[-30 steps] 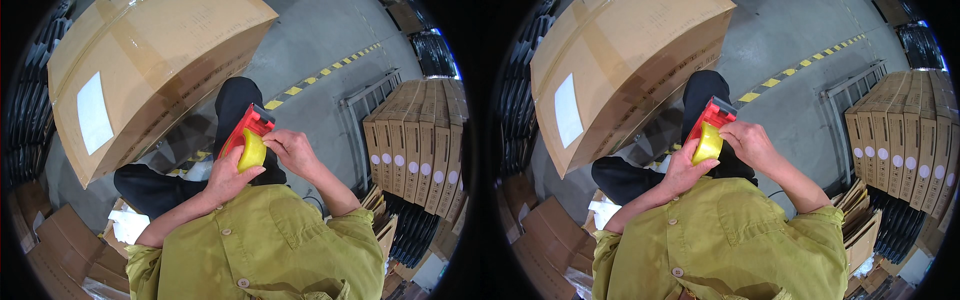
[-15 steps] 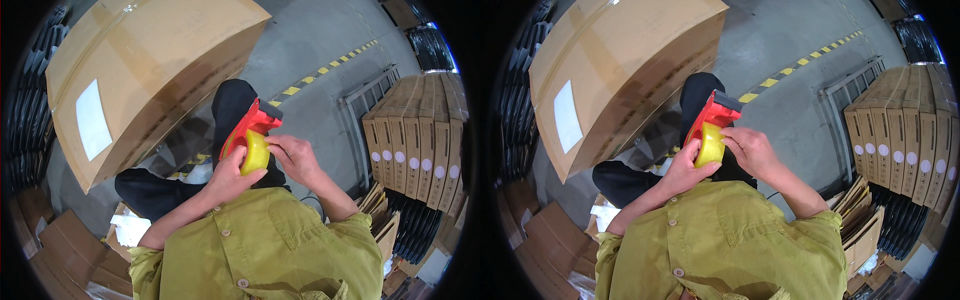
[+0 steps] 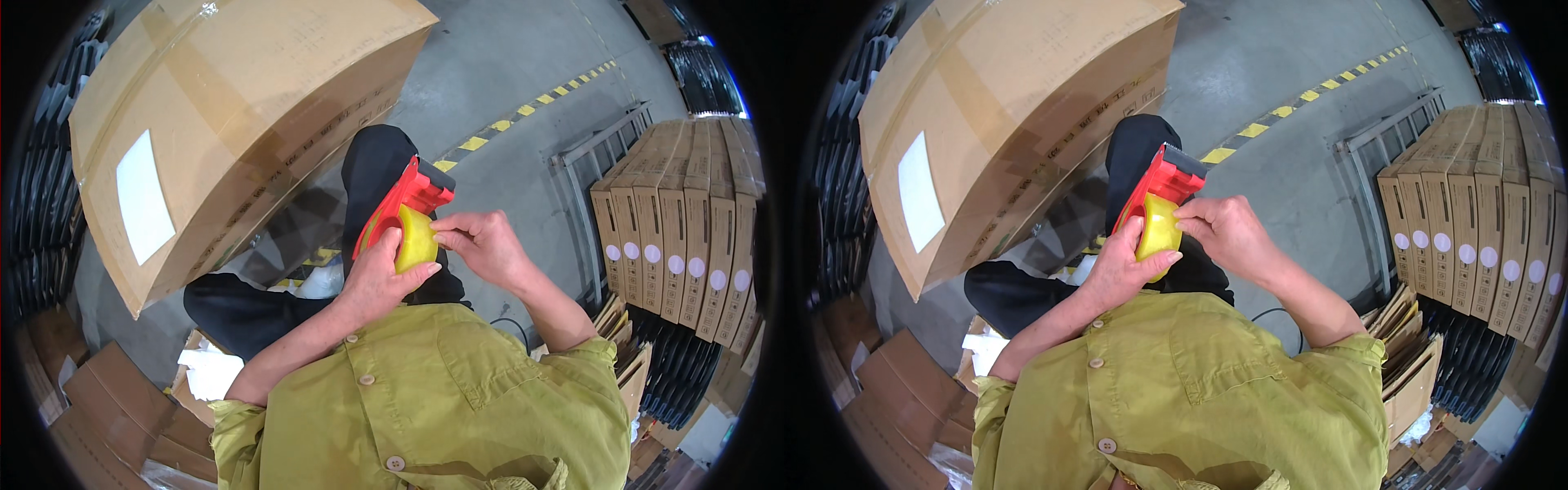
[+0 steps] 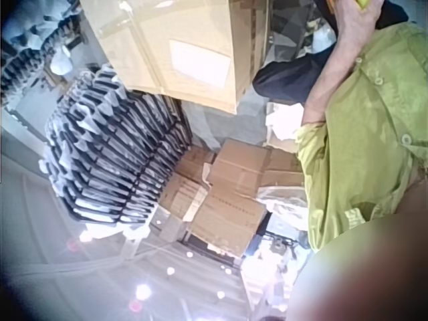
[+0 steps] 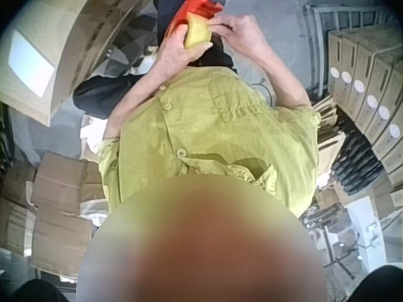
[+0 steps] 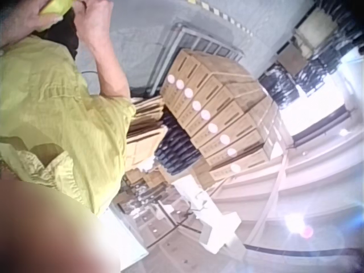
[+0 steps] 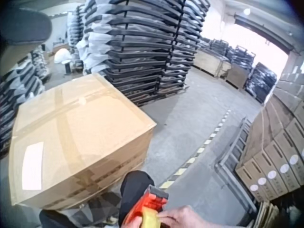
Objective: Attempting to thread or fix a handheld tape dispenser in a warehouse setting.
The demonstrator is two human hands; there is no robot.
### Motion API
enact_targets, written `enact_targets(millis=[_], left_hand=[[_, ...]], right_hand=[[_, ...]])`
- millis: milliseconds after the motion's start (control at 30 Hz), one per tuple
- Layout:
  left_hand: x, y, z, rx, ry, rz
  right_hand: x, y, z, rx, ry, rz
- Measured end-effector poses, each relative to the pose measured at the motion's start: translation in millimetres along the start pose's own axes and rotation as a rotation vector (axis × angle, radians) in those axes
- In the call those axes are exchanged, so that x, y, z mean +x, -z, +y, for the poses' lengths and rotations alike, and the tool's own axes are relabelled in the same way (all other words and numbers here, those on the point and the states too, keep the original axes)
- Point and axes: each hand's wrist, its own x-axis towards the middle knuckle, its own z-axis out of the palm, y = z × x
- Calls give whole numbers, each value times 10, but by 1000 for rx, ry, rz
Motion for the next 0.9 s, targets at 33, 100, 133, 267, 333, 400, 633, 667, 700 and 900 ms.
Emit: enact_targets(millis=[33,100,133,267,333,400,633,667,700,900], left_hand=[[7,4,4,-8,-1,1],[18,11,4,-16,-1,4],[22,14,2,-21,8,8],[27,12,-31,-49,19,50],[39,23,-42,-54,15,48],[48,23,-56,-60,10,47],[64,11,-82,-116,-5,33],[63,1,-103,-94,-21,37],[58,-4,-115,-96,-23,39],[4,-4,-134,17,-31,19]], right_hand=[[21,1,6,-2,-4,-4],[59,-4,18,-4,-8,-10],[76,-12,26,-1,-24,-19],[114,-66,26,5,-53,-19],[129,-87,50,-27,-24,-1],[138,-89,60,-60,5,18],[186,17,-24,-22,-20,-59],[195,21,-38,-22,-68,-96],[197,12,-36,-24,-67,-96],[154,-60,-15,-35,-84,-57]])
